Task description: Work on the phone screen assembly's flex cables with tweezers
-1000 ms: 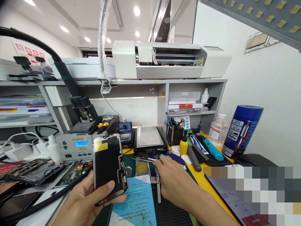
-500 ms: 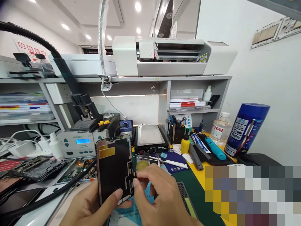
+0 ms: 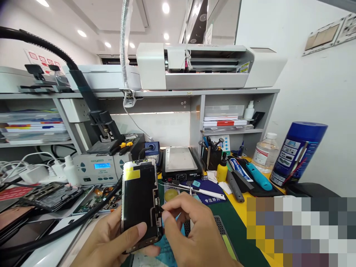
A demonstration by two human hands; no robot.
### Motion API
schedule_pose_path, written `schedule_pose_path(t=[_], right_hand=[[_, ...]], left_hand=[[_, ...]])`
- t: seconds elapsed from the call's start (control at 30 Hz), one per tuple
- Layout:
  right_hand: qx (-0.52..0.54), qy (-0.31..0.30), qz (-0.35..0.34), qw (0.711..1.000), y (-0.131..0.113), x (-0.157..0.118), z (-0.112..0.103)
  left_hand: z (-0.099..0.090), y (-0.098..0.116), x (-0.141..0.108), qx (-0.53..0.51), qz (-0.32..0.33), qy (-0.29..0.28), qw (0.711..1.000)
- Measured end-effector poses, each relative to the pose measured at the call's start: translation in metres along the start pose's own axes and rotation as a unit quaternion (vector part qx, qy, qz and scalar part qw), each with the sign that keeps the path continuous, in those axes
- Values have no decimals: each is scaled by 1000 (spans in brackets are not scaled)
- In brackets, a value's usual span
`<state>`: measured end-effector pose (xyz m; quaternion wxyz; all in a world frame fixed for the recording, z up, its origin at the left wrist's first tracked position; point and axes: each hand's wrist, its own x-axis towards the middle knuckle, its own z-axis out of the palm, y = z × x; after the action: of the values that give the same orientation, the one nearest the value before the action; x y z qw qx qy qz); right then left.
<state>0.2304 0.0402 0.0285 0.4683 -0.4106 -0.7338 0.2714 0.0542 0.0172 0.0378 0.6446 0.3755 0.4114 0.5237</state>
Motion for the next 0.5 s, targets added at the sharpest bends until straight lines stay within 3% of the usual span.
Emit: schedule_pose_path(t=[0.07, 0.13, 0.37, 0.5], right_hand=[[12, -17, 32, 999, -1, 1, -1], [12, -17, 22, 1000, -2, 1, -1], [-40, 44, -155, 986, 2, -4, 4], [-105, 41, -244, 963, 5, -7, 5]], left_hand=[[-2, 0, 0, -11, -11, -7, 1000], [-4, 0, 1, -18, -14, -23, 999], [-4, -2, 3, -22, -3, -39, 999], [-4, -6, 4, -41, 14, -41, 998]])
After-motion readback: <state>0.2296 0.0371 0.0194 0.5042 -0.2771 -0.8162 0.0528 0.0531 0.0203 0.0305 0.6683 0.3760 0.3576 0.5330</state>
